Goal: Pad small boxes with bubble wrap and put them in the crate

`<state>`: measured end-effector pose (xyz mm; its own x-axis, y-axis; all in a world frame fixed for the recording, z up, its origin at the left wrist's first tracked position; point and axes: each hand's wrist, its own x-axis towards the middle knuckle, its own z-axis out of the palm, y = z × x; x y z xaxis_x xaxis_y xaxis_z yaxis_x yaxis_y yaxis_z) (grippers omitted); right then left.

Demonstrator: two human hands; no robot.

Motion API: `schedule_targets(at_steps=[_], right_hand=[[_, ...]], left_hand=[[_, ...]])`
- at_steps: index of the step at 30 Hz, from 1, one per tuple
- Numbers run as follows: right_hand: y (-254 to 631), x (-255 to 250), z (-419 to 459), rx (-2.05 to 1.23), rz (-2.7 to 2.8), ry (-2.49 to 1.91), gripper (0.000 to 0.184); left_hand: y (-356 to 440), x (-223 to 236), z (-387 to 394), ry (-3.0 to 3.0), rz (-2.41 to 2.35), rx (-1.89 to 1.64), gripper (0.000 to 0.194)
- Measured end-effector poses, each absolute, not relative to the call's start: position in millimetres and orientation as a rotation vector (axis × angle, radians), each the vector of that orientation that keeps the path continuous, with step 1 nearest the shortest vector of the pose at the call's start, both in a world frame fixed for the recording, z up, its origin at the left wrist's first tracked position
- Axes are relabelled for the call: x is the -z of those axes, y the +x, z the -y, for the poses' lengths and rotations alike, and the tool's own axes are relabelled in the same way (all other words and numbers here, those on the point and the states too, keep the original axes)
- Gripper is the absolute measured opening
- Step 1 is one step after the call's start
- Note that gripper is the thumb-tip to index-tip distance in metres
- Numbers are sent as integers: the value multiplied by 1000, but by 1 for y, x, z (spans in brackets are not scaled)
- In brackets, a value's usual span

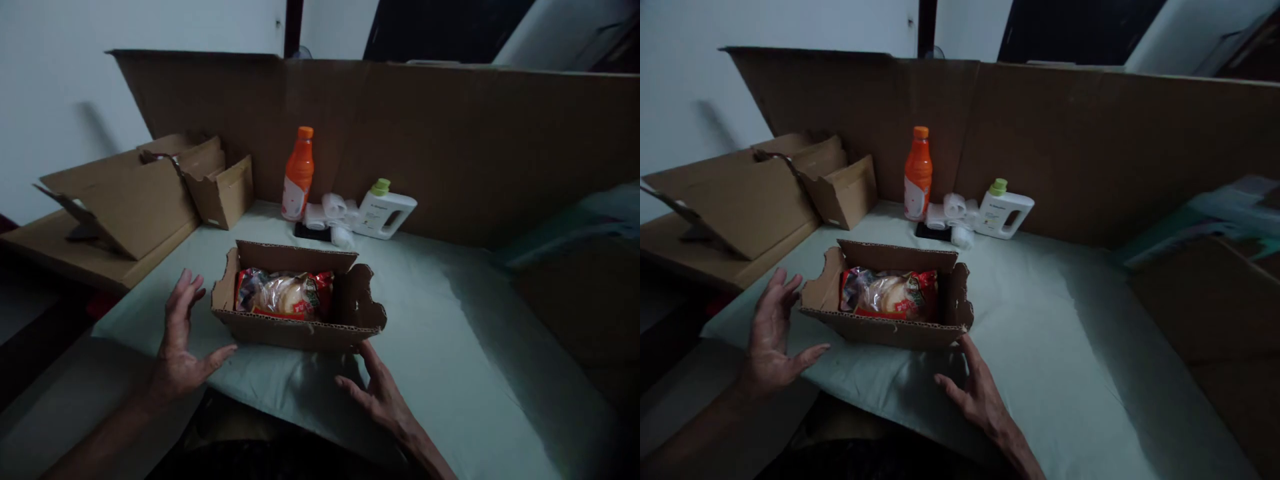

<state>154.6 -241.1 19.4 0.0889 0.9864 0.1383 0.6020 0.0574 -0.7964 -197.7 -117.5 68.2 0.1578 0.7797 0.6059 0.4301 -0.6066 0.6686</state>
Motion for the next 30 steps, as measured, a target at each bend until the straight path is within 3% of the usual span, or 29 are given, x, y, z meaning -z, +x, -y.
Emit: schedule_targets(at_steps=[1, 3, 9, 11, 16, 19, 24, 30], right_hand=[[154, -19, 245, -644, 1592, -1627, 79], [154, -21, 248, -634, 1577, -1615, 80], [155, -37, 238, -642, 1539, -1637, 57], [160, -39, 229, -612, 1493, -1654, 47], [198, -48, 201, -626, 1423, -1692, 39], [246, -71, 184, -738, 1498, -1739, 31], [318, -123, 107, -404, 1536, -1874, 39], [304, -133, -62, -194, 1962, -1705, 30]], left_hand=[[-197, -57, 112, 2008, -1140, -1397, 110], [-194, -39, 99, 1885, -1096, -1190, 104], [-161, -26, 73, 1775, -1100, -553, 52], [-140, -29, 66, 1719, -1047, -539, 47], [-83, -34, 34, 1605, -808, -746, 77], [-69, -27, 24, 1564, -810, -832, 82], [-69, -18, 30, 1475, -918, -717, 61], [-65, -33, 27, 1544, -910, -640, 41]])
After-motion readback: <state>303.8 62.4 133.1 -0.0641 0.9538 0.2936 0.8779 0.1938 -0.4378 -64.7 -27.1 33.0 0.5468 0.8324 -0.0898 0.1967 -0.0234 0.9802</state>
